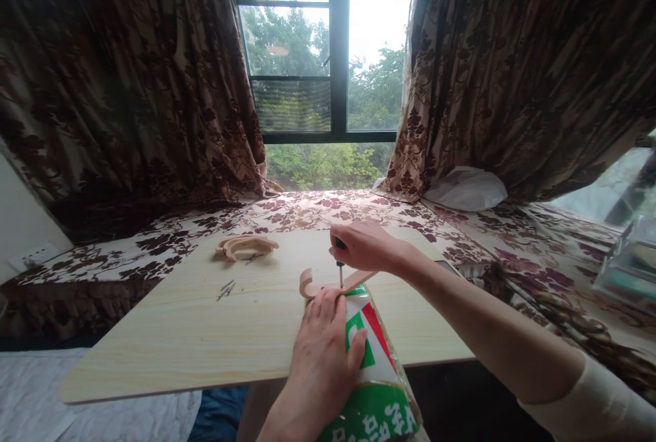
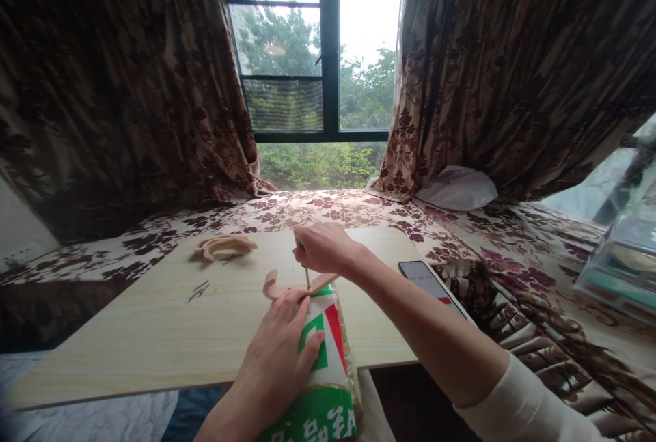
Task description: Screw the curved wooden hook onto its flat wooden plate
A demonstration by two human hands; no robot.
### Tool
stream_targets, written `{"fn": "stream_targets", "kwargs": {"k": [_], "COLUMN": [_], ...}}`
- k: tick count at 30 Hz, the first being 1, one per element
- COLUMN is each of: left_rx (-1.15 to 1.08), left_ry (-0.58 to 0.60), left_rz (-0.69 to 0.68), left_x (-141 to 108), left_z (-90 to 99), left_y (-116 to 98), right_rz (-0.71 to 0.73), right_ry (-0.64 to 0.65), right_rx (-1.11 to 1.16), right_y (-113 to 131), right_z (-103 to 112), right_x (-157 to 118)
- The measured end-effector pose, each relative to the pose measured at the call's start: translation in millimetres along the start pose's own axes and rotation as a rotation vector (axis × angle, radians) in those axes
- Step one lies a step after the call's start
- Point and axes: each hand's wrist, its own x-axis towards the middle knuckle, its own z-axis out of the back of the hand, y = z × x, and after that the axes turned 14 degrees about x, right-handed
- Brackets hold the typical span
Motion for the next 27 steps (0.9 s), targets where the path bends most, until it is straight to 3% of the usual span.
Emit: {"fn": "stream_targets", "kwargs": {"k": [27], "left_rx": [0.007], "left_ry": [0.058], "left_rz": [0.002], "left_x": [0.9], "left_z": [3.1], "left_y": [0.9], "right_rz": [0.008], "right_ry": [-0.062], "right_rx": [0.070], "right_y": [2.8], "right_z": [-2.3], "right_x": [-1.7]}}
